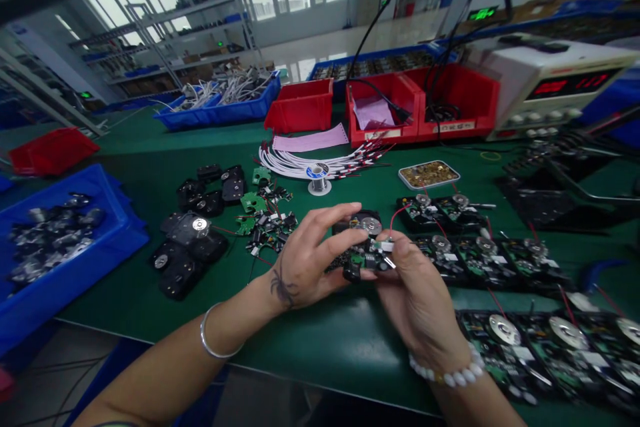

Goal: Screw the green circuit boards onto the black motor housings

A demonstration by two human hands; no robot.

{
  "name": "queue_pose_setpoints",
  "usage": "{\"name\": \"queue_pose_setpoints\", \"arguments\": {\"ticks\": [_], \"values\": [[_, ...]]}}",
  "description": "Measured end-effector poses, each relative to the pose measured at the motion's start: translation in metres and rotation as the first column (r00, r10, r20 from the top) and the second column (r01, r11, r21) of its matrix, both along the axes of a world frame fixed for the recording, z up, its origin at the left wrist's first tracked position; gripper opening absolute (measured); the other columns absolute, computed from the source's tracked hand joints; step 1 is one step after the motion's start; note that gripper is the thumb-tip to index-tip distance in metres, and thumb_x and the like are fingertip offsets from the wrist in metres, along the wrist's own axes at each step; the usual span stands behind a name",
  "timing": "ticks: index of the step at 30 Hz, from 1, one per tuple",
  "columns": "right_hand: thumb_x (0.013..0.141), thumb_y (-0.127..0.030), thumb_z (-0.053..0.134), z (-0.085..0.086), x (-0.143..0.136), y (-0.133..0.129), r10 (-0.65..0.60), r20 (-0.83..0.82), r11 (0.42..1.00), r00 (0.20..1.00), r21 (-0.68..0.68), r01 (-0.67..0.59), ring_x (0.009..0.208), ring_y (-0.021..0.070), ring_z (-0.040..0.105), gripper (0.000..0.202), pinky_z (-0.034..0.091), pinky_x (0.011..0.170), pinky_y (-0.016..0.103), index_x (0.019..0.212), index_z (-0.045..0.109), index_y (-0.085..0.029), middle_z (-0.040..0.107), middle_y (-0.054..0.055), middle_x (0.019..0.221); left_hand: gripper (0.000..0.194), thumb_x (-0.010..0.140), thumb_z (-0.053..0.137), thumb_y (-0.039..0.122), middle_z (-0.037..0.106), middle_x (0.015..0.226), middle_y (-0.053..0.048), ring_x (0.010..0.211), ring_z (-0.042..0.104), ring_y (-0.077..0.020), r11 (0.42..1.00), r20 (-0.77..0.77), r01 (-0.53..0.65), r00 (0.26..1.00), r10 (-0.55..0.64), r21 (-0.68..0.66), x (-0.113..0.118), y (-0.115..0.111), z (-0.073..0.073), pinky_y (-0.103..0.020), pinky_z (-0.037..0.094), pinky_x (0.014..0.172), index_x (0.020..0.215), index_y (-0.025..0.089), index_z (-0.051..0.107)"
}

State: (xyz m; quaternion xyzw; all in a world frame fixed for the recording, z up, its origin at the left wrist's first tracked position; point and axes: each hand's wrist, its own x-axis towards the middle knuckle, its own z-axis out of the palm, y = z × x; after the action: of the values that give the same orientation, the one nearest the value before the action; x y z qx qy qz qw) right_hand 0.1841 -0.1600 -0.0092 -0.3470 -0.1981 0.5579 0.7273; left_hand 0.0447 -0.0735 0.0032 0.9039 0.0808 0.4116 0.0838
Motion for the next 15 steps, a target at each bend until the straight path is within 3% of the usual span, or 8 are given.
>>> {"name": "queue_pose_setpoints", "arguments": {"ticks": [2,5,8,12,15], "values": [[0.081,-0.044,0.069,0.001,-0.002,-0.001,0.005,0.005,1.000,1.000,0.031,-0.005,0.081,0.0117,0.060,0.020,0.051,0.070,0.021,0.088,0.066,-0.025,0.065,-0.001,0.094,0.035,0.086,0.064,0.032,0.053,0.127,-0.014,0.118,0.052,-0.0228,0.997,-0.007,-0.001,1.000,0.001,-0.079,0.000,-0.003,0.002,-0.040,0.047,0.096,0.116,0.020,0.050],[0.085,-0.041,0.065,0.003,-0.004,-0.001,0.001,0.030,0.998,1.000,0.057,-0.003,0.100,0.0144,0.062,0.032,0.051,0.086,0.028,0.116,0.059,-0.038,0.066,-0.002,0.112,0.028,0.086,0.065,0.031,0.055,0.125,-0.011,0.118,0.053,-0.0213,0.948,0.054,-0.010,0.998,0.029,-0.318,0.003,-0.008,0.002,-0.040,0.046,0.099,0.110,0.021,0.053],[0.082,-0.034,0.070,0.003,-0.006,-0.001,0.054,0.037,0.998,0.998,0.042,-0.055,0.113,0.0170,0.059,0.053,0.044,0.102,0.036,0.131,0.050,-0.037,0.063,0.000,0.123,0.026,0.086,0.064,0.031,0.053,0.127,-0.010,0.122,0.050,-0.0213,0.851,0.184,0.015,0.978,0.096,-0.525,0.006,-0.014,-0.003,-0.040,0.043,0.102,0.108,0.022,0.054],[0.081,-0.028,0.072,-0.001,-0.007,0.001,0.170,0.093,0.983,0.981,0.058,-0.175,0.126,0.0202,0.050,0.040,0.035,0.112,0.038,0.119,0.064,-0.027,0.059,0.004,0.132,0.026,0.087,0.064,0.030,0.051,0.131,-0.008,0.126,0.047,-0.0200,0.737,0.331,0.140,0.936,0.119,-0.661,0.013,-0.018,-0.009,-0.035,0.043,0.102,0.109,0.022,0.055],[0.077,-0.026,0.076,-0.005,-0.008,0.001,0.180,0.162,0.975,0.970,0.100,-0.198,0.127,0.0208,0.050,0.050,0.037,0.111,0.038,0.125,0.060,-0.028,0.058,0.003,0.133,0.022,0.089,0.062,0.031,0.052,0.130,-0.006,0.121,0.052,-0.0169,0.598,0.442,0.263,0.880,0.173,-0.757,0.016,-0.018,-0.008,-0.029,0.045,0.098,0.108,0.022,0.054]]}}
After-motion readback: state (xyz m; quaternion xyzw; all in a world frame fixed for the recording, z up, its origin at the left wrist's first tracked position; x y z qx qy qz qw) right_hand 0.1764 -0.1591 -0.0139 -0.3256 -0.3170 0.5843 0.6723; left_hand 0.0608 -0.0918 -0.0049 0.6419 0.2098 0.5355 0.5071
